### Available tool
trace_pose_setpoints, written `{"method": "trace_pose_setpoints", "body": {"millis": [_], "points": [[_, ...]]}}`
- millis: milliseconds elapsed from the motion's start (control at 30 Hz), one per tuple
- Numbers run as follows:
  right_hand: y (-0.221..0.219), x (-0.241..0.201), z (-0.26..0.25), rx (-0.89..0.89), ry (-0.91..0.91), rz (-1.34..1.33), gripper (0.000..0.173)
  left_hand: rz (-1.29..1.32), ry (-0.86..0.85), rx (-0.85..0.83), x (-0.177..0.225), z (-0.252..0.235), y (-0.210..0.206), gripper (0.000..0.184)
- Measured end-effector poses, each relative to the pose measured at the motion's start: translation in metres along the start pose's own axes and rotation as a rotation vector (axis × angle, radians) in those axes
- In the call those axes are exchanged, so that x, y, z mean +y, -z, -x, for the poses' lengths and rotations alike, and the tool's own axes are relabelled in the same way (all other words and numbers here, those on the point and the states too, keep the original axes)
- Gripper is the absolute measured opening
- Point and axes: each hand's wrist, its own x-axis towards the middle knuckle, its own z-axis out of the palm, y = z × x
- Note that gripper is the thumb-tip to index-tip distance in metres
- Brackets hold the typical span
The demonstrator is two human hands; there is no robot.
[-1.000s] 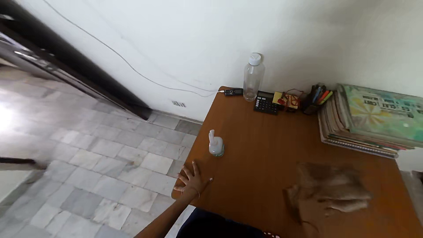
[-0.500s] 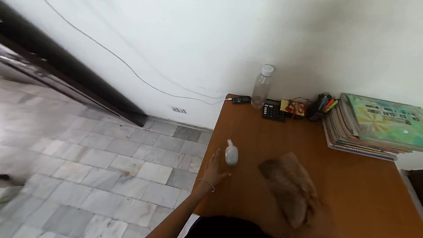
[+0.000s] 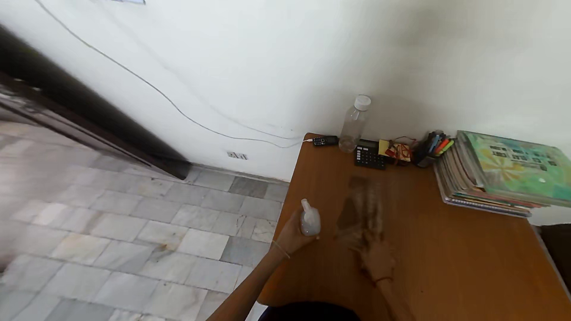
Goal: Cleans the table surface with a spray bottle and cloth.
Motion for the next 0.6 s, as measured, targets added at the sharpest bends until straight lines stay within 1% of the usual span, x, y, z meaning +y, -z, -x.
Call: {"method": "trace_pose_setpoints", "body": {"millis": [67, 100, 200, 233, 267, 300, 333, 367, 433, 500, 600], "points": [[-0.022, -0.032, 0.016, -0.118, 0.276, 0.015, 0.049, 0.027, -0.054, 0.09, 0.007, 0.018, 0.018, 0.101], [-0.035, -0.041, 0.022, -0.154, 0.457, 0.015, 0.048, 0.032, -0.069, 0.123, 0.01, 0.026, 0.028, 0.1], [-0.06, -0.052, 0.019, -0.266, 0.975, 0.046, 0.048, 0.012, -0.04, 0.223, 0.014, 0.041, 0.055, 0.094], [-0.061, -0.054, 0.01, -0.283, 1.089, 0.078, 0.046, 0.013, -0.04, 0.262, 0.012, 0.044, 0.061, 0.094], [-0.058, -0.056, -0.002, -0.286, 1.157, 0.118, 0.046, 0.018, -0.037, 0.297, 0.009, 0.046, 0.066, 0.093], [-0.049, -0.059, -0.016, -0.29, 1.17, 0.171, 0.046, 0.022, -0.037, 0.333, 0.006, 0.048, 0.07, 0.094], [-0.037, -0.063, -0.031, -0.292, 1.136, 0.225, 0.048, 0.025, -0.028, 0.36, 0.003, 0.051, 0.073, 0.094], [-0.021, -0.069, -0.046, -0.303, 1.058, 0.278, 0.05, 0.037, -0.014, 0.38, 0.0, 0.053, 0.076, 0.094], [0.01, -0.079, -0.079, -0.309, 0.848, 0.332, 0.056, 0.069, 0.011, 0.417, -0.006, 0.057, 0.077, 0.095], [0.03, -0.082, -0.106, -0.221, 0.621, 0.323, 0.057, 0.099, 0.028, 0.445, -0.014, 0.059, 0.075, 0.097], [0.046, -0.088, -0.122, -0.09, 0.288, 0.246, 0.056, 0.144, 0.064, 0.43, -0.019, 0.06, 0.071, 0.096]]}}
